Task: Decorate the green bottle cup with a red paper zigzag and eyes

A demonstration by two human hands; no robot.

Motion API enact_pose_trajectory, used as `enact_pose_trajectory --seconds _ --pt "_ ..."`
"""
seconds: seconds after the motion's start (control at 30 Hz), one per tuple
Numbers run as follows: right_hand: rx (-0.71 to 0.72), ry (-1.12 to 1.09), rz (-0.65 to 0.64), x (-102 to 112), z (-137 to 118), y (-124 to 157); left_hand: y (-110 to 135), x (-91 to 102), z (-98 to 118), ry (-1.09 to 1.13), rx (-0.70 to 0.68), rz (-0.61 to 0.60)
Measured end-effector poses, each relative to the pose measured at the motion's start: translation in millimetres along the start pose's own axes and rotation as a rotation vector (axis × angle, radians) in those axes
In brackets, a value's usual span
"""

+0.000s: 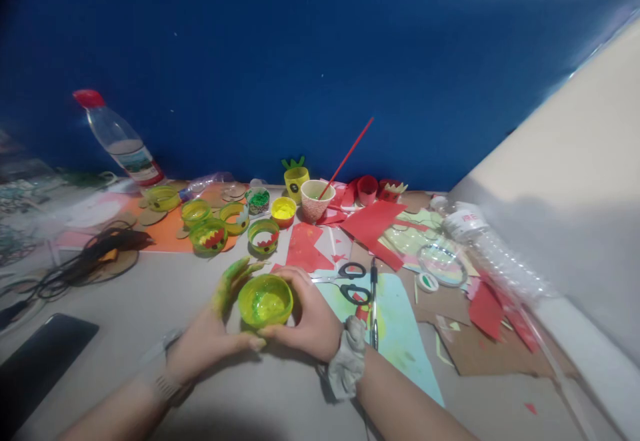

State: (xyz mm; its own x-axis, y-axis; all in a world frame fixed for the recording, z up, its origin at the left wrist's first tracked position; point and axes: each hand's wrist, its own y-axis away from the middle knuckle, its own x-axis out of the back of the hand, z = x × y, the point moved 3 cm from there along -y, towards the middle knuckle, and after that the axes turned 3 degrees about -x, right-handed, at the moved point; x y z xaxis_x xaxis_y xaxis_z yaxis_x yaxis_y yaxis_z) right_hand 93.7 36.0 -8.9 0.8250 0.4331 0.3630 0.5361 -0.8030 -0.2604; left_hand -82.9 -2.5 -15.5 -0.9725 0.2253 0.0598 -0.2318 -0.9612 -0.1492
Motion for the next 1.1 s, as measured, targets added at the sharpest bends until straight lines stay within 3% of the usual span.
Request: enact_pose_trajectory --seconds 0.2,0.73,0.97,1.1 --pt "-0.014 -0.089 0.014 -4 2 0 -6 -1.0 5 -0.101 -0.013 -0.021" --pt "-0.05 -0.042 -0.026 -9 4 1 -4 -2.9 4 0.02 0.038 -0.009" --pt "-0.1 -0.367 -0.033 -12 1 4 -5 -5.9 5 -0.056 0.042 -0.005" --pt "-0.095 -0.437 -0.018 -12 -2 4 -5 -6.4 4 -0.092 0.048 -0.025"
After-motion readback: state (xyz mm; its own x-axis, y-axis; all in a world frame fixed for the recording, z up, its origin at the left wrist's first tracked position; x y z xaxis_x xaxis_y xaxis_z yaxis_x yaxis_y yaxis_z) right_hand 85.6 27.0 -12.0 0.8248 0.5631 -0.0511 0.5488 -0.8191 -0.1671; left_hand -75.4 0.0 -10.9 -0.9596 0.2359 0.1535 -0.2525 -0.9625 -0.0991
